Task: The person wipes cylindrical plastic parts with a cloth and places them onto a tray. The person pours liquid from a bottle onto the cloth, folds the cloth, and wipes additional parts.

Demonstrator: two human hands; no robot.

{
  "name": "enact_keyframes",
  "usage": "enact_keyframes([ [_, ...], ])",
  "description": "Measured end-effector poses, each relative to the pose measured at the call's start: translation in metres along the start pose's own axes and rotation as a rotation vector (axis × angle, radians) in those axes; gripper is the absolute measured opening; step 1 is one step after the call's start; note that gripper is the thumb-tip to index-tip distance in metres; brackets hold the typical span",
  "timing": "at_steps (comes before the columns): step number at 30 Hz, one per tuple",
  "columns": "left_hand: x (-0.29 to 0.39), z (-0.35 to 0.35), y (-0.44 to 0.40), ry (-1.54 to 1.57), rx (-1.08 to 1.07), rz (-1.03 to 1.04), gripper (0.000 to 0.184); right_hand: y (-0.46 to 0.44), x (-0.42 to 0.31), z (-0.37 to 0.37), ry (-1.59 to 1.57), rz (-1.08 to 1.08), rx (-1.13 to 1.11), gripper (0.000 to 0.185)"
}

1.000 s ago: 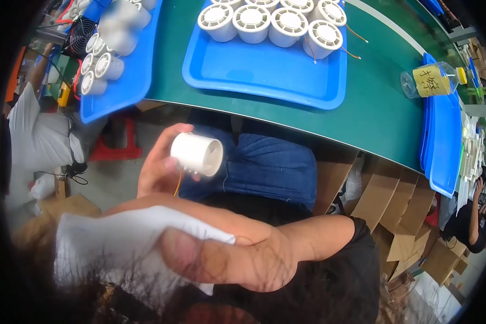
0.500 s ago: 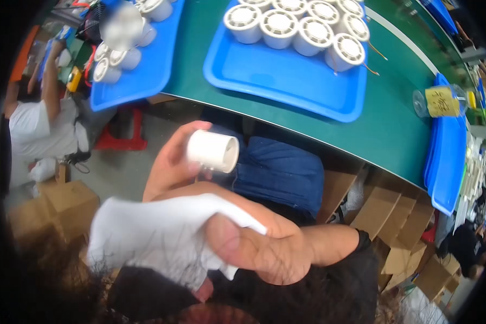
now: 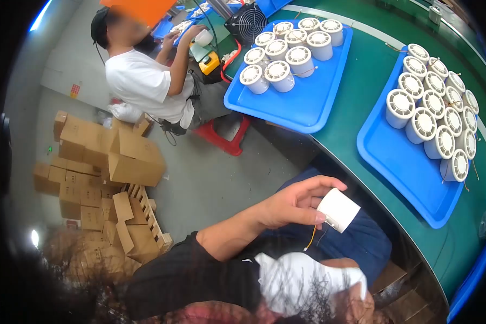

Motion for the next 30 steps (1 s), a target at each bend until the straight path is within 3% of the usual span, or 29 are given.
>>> enact_keyframes([
  [15,-0.006,-0.003,0.0,0.017,-0.011,-0.001,0.07,-0.004,0.008,0.013,-0.232,0.109,-0.046,0.057],
  [23,-0.001,-0.003,0.007,0.02,0.033,0.019,0.072,0.049,0.006,0.007,-0.427,0.228,-0.312,0.054],
  [30,-0.004,-0.005,0.007,-0.047,0.026,0.004,0.073,0.054,0.008,0.006,-0.429,0.271,-0.331,0.051],
])
Point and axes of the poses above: each hand's wrist, its own y-axis away from the middle knuckle, its own z-axis out of the palm, x = y × z, the point moved 2 cm from there along -y, towards the middle knuckle, and after that the axes turned 10 degrees about y, right-handed, at the moved point
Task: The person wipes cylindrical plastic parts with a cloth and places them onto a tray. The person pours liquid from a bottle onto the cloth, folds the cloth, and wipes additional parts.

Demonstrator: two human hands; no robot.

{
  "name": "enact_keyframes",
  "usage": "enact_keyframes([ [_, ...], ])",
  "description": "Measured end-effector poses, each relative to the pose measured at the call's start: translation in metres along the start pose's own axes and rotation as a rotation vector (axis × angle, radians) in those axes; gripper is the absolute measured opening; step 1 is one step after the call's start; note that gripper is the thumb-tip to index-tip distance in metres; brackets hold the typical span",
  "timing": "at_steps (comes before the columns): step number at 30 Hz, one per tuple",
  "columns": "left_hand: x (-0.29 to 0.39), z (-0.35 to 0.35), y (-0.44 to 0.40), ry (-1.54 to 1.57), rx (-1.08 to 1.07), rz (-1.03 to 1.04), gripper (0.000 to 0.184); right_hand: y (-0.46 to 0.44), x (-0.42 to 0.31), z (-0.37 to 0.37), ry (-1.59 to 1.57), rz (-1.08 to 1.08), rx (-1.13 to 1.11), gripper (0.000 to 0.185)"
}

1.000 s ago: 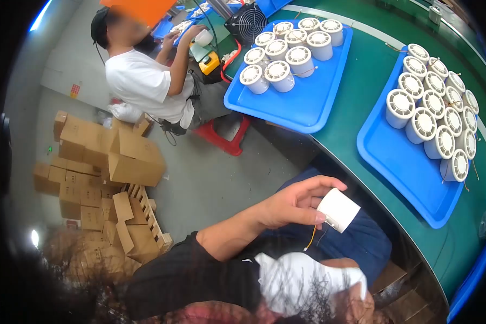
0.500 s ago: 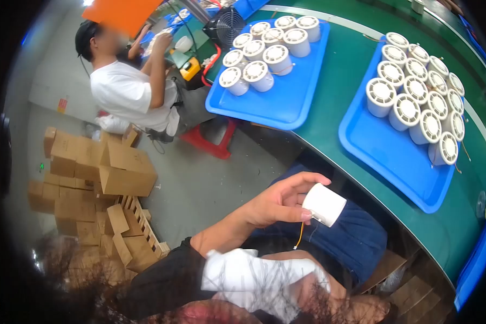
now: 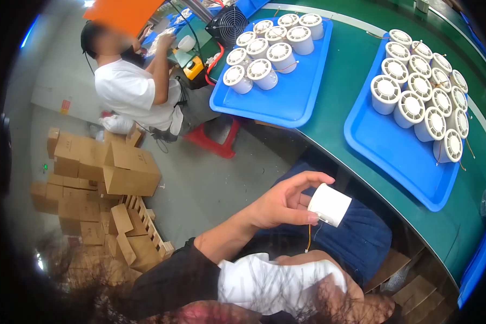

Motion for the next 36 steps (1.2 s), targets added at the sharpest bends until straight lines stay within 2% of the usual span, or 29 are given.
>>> enact_keyframes([
  [4,0.0,0.001,0.001,0.036,0.029,-0.032,0.072,-0.002,0.002,-0.002,0.004,0.0,0.026,0.049],
  [12,0.0,0.006,-0.001,-0.175,0.114,0.1,0.067,0.001,-0.002,-0.002,0.009,-0.018,0.049,0.047],
  [16,-0.002,0.004,-0.001,-0.201,0.147,0.203,0.066,0.006,-0.02,-0.01,0.098,-0.125,0.182,0.046],
  [20,-0.004,0.012,0.001,-0.244,0.161,0.286,0.064,-0.001,-0.049,-0.025,0.382,-0.352,0.493,0.045],
  [23,-0.007,0.018,-0.001,-0.287,0.141,0.301,0.063,-0.003,-0.053,-0.039,0.738,-0.419,0.701,0.037],
  [26,-0.014,0.025,-0.01,-0.371,0.099,0.328,0.062,-0.004,-0.054,-0.039,0.95,-0.581,0.743,0.03],
  [29,-0.011,0.04,-0.01,-0.281,0.139,0.261,0.063,-0.004,-0.054,-0.012,1.422,-0.783,0.581,0.041],
  [32,-0.007,0.051,-0.003,-0.262,0.183,0.149,0.067,-0.011,-0.039,0.001,1.5,-0.854,0.554,0.053],
  [35,-0.003,0.053,0.002,-0.483,0.09,0.24,0.064,-0.008,-0.049,-0.004,1.312,-0.711,0.431,0.049],
  [36,0.007,0.056,0.002,-0.714,-0.002,0.305,0.062,-0.008,-0.047,-0.007,1.198,-0.632,0.372,0.047],
])
Point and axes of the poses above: each hand's wrist, its own y-axis away from the middle knuckle, its own z-axis out of the palm, x = y × z, the point moved 2 cm from there along -y, towards the middle knuckle, and after that the axes turned 10 degrees about y, right-handed, at the moved point
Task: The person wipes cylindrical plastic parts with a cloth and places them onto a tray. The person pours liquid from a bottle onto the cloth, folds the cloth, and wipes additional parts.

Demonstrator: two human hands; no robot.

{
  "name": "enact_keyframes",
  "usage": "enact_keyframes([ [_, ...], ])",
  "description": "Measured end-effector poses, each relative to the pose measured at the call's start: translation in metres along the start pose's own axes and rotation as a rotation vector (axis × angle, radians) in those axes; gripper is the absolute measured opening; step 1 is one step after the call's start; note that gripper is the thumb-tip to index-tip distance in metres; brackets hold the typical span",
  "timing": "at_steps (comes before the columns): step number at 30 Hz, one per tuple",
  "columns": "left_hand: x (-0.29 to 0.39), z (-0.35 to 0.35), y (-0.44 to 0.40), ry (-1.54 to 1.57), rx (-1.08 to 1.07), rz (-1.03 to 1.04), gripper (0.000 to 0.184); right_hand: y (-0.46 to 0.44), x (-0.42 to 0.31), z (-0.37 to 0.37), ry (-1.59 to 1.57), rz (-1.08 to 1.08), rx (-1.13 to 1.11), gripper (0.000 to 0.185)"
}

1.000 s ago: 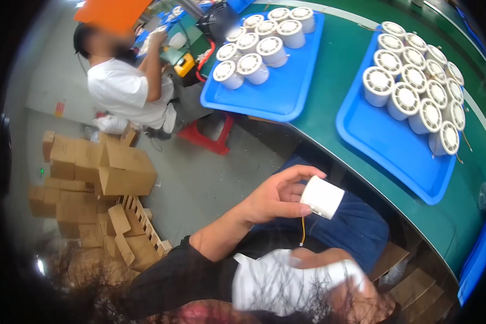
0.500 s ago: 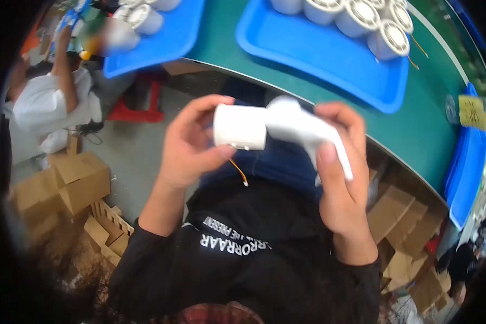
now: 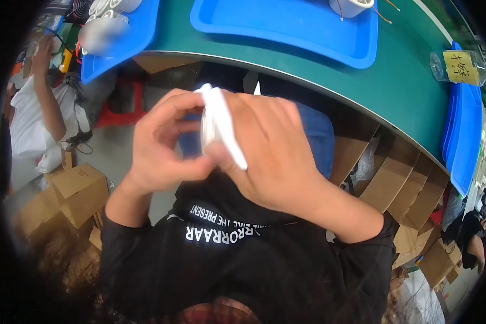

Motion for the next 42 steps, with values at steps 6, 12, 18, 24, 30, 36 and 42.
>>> enact_keyframes([
  [6,0.025,-0.004,-0.005,-0.419,-0.398,0.26,0.056,0.014,0.008,0.013,-1.205,0.541,-0.565,0.062],
  [12,0.013,0.013,-0.01,0.13,-0.13,0.1,0.069,0.038,0.007,0.009,-1.989,0.663,-0.394,0.08],
  [18,-0.011,0.026,-0.025,0.34,0.053,0.139,0.078,0.054,0.037,-0.048,-1.004,0.609,0.168,0.053],
  [24,-0.014,0.033,-0.03,0.241,-0.017,0.164,0.08,0.038,0.049,-0.048,-0.457,0.469,0.369,0.056],
  [30,-0.012,0.022,-0.027,0.3,0.034,0.112,0.08,0.02,0.02,-0.031,-1.079,0.462,0.204,0.078],
  [36,-0.011,0.018,-0.014,0.569,0.103,-0.176,0.075,0.028,0.02,-0.005,-0.235,0.037,0.268,0.032],
  [42,0.017,0.008,-0.017,-0.662,-0.128,0.47,0.067,0.016,0.028,0.011,-1.418,0.803,0.021,0.032],
])
Point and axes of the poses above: each hand's wrist, its own y-axis away from the middle knuckle, its own z-axis out of the palm, x = y × z, the point moved 2 cm from there along -y, towards the middle knuckle, and after that the axes turned 10 degrees about y, right-handed, at the moved point
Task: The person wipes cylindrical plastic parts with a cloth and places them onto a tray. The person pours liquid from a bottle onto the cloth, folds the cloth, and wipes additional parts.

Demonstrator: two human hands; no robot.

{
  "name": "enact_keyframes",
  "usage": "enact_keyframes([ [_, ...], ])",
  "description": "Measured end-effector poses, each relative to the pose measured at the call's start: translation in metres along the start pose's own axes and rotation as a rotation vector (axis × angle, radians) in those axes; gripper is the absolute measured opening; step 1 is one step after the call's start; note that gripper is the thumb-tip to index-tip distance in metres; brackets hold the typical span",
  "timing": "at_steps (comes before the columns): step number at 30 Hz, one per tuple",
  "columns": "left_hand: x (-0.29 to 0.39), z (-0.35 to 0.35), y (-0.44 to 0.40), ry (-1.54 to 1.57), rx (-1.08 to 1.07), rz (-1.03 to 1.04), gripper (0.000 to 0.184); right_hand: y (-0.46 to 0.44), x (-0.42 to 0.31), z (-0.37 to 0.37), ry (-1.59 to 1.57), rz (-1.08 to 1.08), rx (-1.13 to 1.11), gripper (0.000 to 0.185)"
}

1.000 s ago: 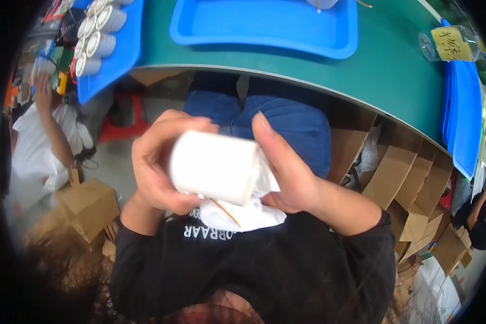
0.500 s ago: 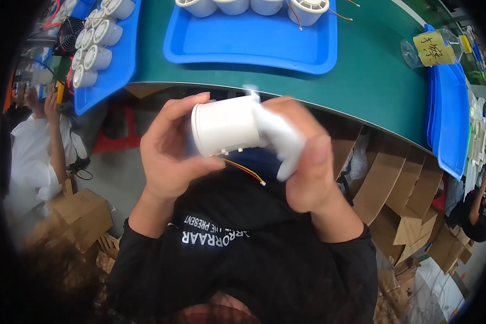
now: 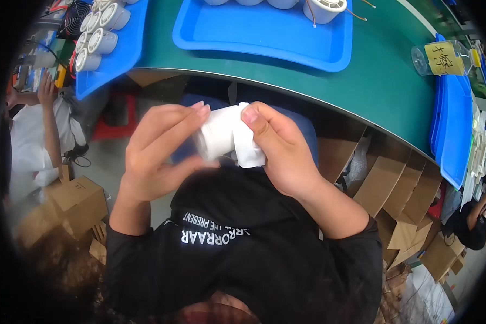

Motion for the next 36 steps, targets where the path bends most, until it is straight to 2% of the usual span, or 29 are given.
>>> enact_keyframes([
  [1,0.0,-0.004,-0.003,0.011,-0.034,0.009,0.066,0.003,-0.003,-0.001,0.133,-0.103,0.032,0.03],
  [3,0.006,-0.002,-0.006,0.157,0.018,-0.123,0.069,0.011,-0.009,-0.005,0.396,-0.32,0.09,0.027],
  [4,0.009,-0.001,-0.009,0.228,0.042,-0.182,0.07,0.011,-0.016,-0.008,0.638,-0.596,0.125,0.025],
  [6,0.009,0.001,-0.009,0.731,0.038,-0.48,0.078,0.017,-0.023,-0.01,1.111,-1.137,0.226,0.024],
  [7,0.006,0.004,-0.008,1.027,0.052,-0.609,0.08,0.023,-0.026,-0.008,1.225,-1.206,0.193,0.028],
  [10,0.0,0.01,-0.008,1.154,0.028,-0.65,0.076,0.025,-0.012,-0.008,1.205,-1.302,0.27,0.028],
  [11,0.0,0.009,-0.009,0.997,0.012,-0.574,0.074,0.024,-0.014,-0.009,1.223,-1.25,0.279,0.023],
  [12,0.0,0.009,-0.011,0.837,-0.003,-0.499,0.073,0.02,-0.017,-0.01,0.923,-0.895,0.271,0.023],
  [14,0.003,0.008,-0.018,0.331,-0.031,-0.222,0.071,0.013,-0.013,-0.001,0.293,-0.207,0.223,0.027],
  [15,0.006,0.004,-0.019,0.055,-0.049,-0.085,0.07,0.008,-0.015,-0.003,0.252,-0.202,0.176,0.028],
  [17,-0.001,0.004,-0.017,0.134,-0.023,-0.09,0.073,-0.002,-0.017,-0.006,0.171,-0.186,0.084,0.032],
  [18,-0.003,0.005,-0.016,0.202,-0.002,-0.101,0.073,0.0,-0.018,-0.006,0.28,-0.293,0.099,0.029],
  [19,-0.001,0.007,-0.013,0.342,0.033,-0.212,0.073,0.001,-0.019,-0.007,0.387,-0.4,0.126,0.027],
  [21,0.004,0.009,-0.011,0.61,0.109,-0.408,0.073,0.0,-0.018,-0.008,0.717,-0.802,0.196,0.021],
  [24,-0.001,0.005,-0.008,0.979,0.072,-0.605,0.071,0.006,-0.029,-0.004,1.055,-1.144,0.193,0.02],
  [25,0.007,0.0,-0.013,1.041,0.057,-0.735,0.072,0.008,-0.03,-0.005,1.074,-1.153,0.156,0.025],
  [28,0.005,-0.001,-0.012,1.029,0.031,-0.701,0.068,0.011,-0.025,-0.005,1.104,-1.219,0.154,0.024],
  [29,0.005,-0.001,-0.012,0.784,0.011,-0.58,0.067,0.01,-0.022,-0.007,1.071,-1.173,0.151,0.026],
  [31,0.007,-0.001,-0.019,0.296,-0.032,-0.302,0.066,0.001,-0.02,-0.008,0.623,-0.507,0.171,0.023],
  [32,0.007,-0.001,-0.022,0.184,-0.064,-0.204,0.067,-0.004,-0.024,-0.008,0.33,-0.087,0.131,0.026],
  [33,0.006,-0.001,-0.023,0.073,-0.095,-0.105,0.068,-0.014,-0.018,-0.013,-0.001,-0.005,0.027,0.033],
  [34,0.006,-0.001,-0.026,-0.039,-0.119,-0.001,0.07,-0.016,-0.021,-0.017,-0.091,0.029,0.013,0.032],
  [35,0.005,-0.001,-0.029,-0.024,-0.114,0.067,0.071,-0.018,-0.023,-0.021,-0.179,0.065,-0.006,0.032],
  [36,0.004,-0.002,-0.029,0.01,-0.091,0.057,0.072,-0.019,-0.023,-0.025,-0.271,0.108,-0.027,0.032],
])
Point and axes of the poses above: each hand's wrist, its own y-axis away from the middle knuckle, its own z-axis out of the palm, x = y × z, the point moved 2 cm from there along -y, towards the middle knuckle, and after that the axes turned 10 degrees about y, right-handed, at the moved point
